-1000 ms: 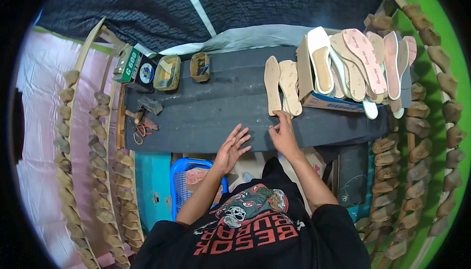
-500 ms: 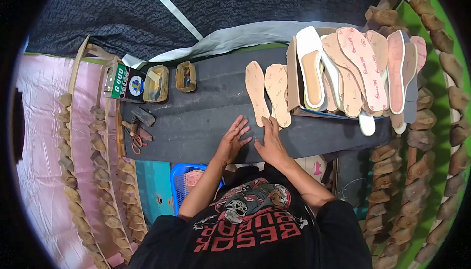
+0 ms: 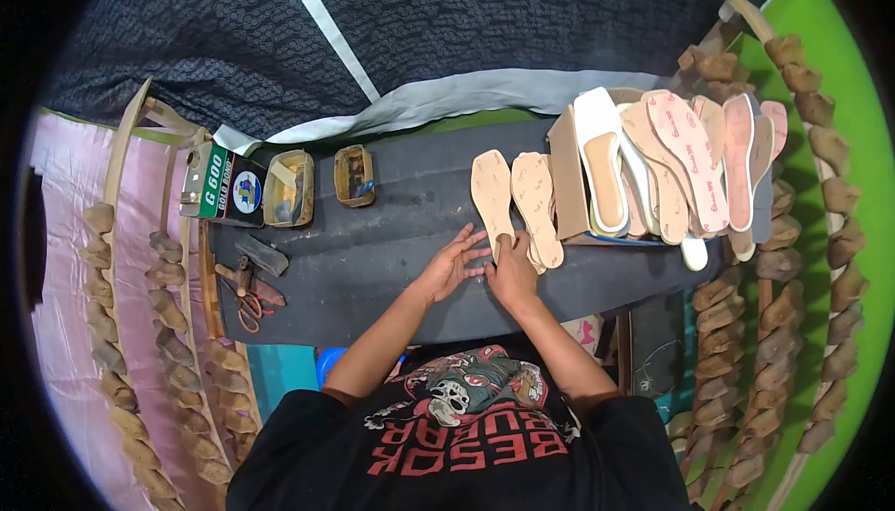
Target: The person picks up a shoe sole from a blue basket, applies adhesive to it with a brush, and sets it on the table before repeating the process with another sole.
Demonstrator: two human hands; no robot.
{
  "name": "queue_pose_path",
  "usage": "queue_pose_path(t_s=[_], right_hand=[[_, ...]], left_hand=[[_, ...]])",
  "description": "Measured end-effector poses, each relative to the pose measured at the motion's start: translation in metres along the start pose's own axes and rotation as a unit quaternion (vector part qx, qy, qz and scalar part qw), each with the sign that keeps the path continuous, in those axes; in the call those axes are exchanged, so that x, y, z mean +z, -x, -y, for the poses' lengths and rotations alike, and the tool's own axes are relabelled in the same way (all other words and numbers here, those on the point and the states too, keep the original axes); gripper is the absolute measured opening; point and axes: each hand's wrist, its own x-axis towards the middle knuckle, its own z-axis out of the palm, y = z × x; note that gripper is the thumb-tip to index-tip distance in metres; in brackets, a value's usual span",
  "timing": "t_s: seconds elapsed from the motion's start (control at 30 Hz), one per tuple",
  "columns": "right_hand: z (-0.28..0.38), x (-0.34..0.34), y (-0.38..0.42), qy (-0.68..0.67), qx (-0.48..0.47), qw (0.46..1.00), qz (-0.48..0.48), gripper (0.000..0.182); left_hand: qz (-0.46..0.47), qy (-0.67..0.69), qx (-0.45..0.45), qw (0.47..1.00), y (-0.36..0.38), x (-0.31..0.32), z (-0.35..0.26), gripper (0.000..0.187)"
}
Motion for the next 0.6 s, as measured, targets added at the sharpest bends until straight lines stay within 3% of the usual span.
queue_pose_path(t_s=[0.1,0.23,0.33,0.4,0.5,0.57,0.6], right_hand=[[-0.007,0.014,-0.009,-0.014,-0.024,0.997,-0.067,0.064],[0.003,0.011,-0.005,-0.031,0.003,0.998,-0.059,0.068],[0.007,0.027,0.002,-0.079,-0.015,0.996,-0.043,0.071],[0.002,0.044,0.003,-0.156,-0.078,0.982,-0.066,0.076],[0.035,0.014,0.014,-0.051,-0.109,0.993,-0.02,0.086],[0.038,0.015,0.016,-0.082,-0.123,0.989,-0.003,0.088],[0.039,0.014,0.017,-0.098,-0.13,0.987,0.007,0.089]], left_hand=[[0.022,-0.006,-0.011,1.0,-0.005,-0.014,0.001,0.082],[0.084,-0.037,-0.022,0.996,-0.014,-0.032,0.003,0.076],[0.07,-0.052,-0.066,0.994,-0.013,-0.024,-0.001,0.068],[0.013,-0.104,-0.022,0.994,-0.006,-0.013,-0.001,0.064],[-0.032,-0.203,0.034,0.978,-0.009,-0.012,-0.002,0.067],[-0.068,-0.281,0.081,0.954,-0.017,-0.014,0.003,0.07],[-0.072,-0.248,0.08,0.963,-0.017,-0.011,0.006,0.07]])
